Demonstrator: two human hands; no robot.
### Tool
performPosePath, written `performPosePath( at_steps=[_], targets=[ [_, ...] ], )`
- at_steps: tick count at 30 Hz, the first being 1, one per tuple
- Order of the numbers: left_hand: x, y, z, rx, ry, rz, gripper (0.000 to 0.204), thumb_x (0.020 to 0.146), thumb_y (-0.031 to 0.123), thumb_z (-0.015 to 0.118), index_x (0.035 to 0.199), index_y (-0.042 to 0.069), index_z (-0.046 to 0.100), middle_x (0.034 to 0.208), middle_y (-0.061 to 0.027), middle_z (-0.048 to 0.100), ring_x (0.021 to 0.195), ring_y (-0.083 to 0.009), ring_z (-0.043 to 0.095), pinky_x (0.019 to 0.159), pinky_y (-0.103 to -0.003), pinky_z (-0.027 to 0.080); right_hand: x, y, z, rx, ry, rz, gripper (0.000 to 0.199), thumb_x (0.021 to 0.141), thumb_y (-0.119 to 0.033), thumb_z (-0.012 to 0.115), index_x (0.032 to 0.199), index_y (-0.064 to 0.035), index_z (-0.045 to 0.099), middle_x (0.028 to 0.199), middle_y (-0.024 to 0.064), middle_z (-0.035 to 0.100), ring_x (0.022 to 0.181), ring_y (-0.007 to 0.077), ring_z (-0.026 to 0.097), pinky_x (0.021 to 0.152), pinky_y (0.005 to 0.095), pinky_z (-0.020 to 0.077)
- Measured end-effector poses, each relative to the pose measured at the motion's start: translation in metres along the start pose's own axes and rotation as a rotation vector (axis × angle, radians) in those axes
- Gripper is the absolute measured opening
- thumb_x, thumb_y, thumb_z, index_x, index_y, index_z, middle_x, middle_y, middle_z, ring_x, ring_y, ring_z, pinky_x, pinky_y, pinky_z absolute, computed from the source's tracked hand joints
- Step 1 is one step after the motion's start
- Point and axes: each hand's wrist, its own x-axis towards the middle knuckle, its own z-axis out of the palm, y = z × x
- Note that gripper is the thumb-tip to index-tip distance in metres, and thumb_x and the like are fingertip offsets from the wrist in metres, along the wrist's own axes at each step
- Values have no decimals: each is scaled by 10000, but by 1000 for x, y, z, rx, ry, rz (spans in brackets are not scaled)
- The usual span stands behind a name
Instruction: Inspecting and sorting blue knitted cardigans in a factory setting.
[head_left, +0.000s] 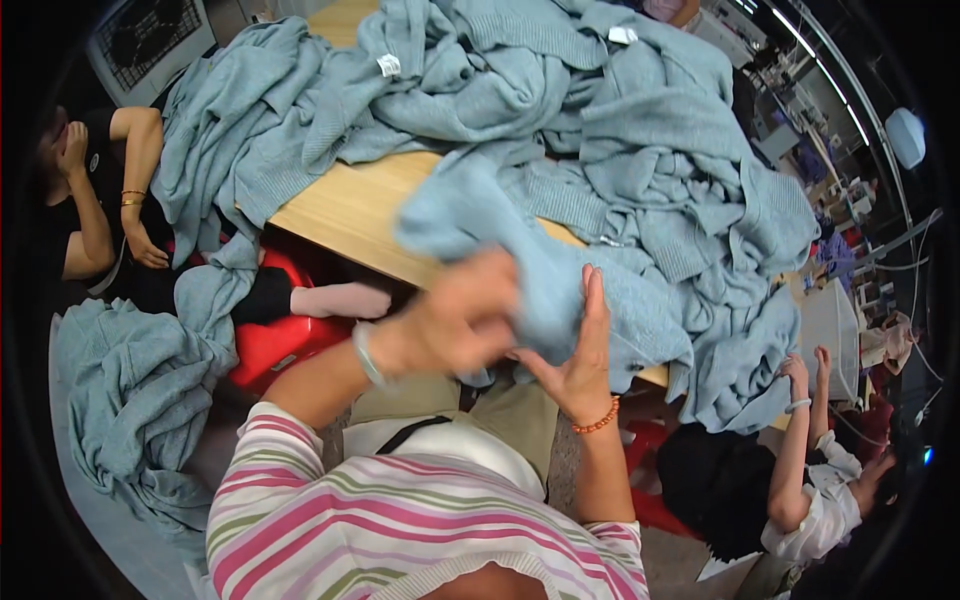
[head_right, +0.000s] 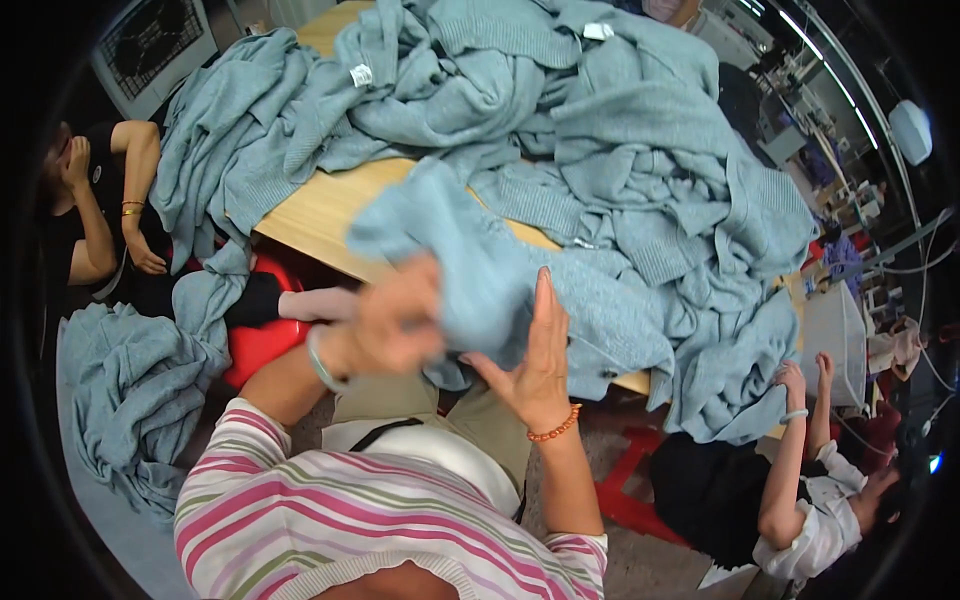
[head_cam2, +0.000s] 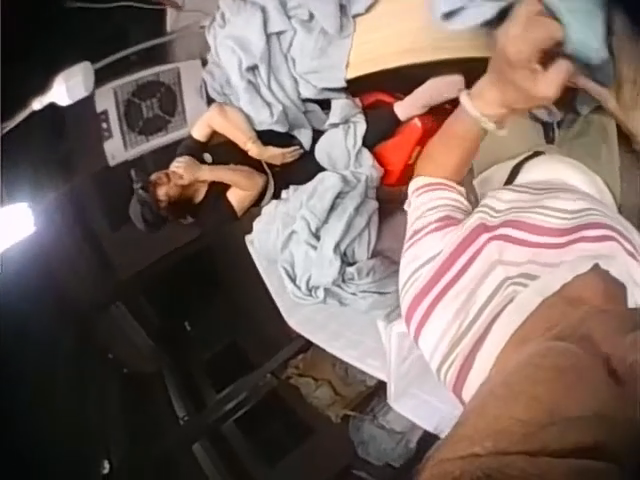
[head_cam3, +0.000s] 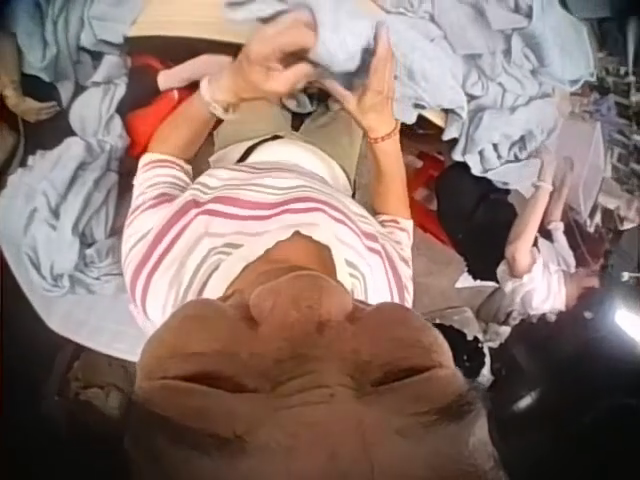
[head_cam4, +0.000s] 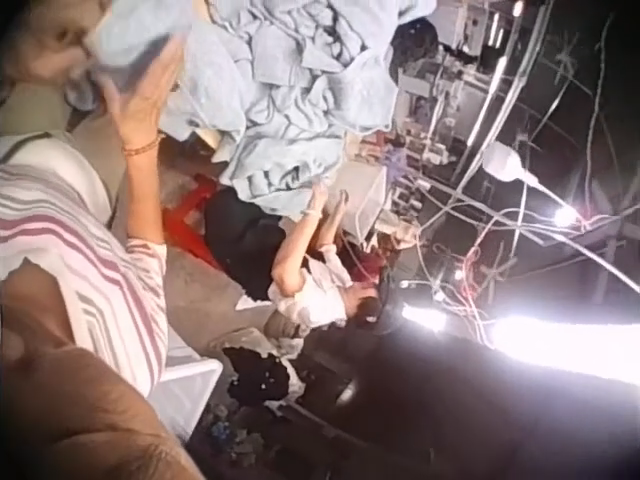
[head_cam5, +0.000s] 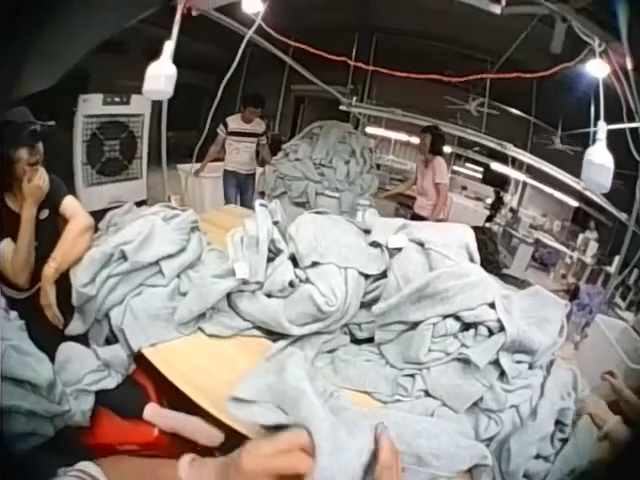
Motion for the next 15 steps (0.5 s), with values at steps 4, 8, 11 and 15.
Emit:
performPosePath(
  at_steps=[4,8,11,15],
  targets=[
    [15,48,51,-187,-521,427,141,813,70,560,931,-6,554,1030,-153,548,914,-314,563,804,-358,478,-22,5,-25,-170,17,-62,774,847,-257,681,1451,12,278,1499,187,311,1379,304,297,1143,400,222],
    [14,42,57,-195,-473,449,228,811,59,566,1021,-29,567,1047,-162,540,959,-328,570,812,-373,490,-38,19,-75,-433,252,64,661,901,-256,607,1439,-4,317,1485,174,342,1349,288,346,1111,392,284],
    [24,27,55,-288,-400,387,181,788,68,637,953,19,581,1033,-158,531,993,-355,550,823,-415,476,-100,40,-216,-676,440,237,582,942,-255,552,1431,-16,346,1475,165,365,1326,275,382,1087,386,330],
    [43,-13,49,-30,-403,346,228,723,79,692,936,64,611,1044,-138,557,1051,-356,547,881,-440,453,-189,-33,-302,-1355,630,284,413,934,-267,574,1264,-18,565,1197,142,632,1121,284,585,955,390,469]
  ],
)
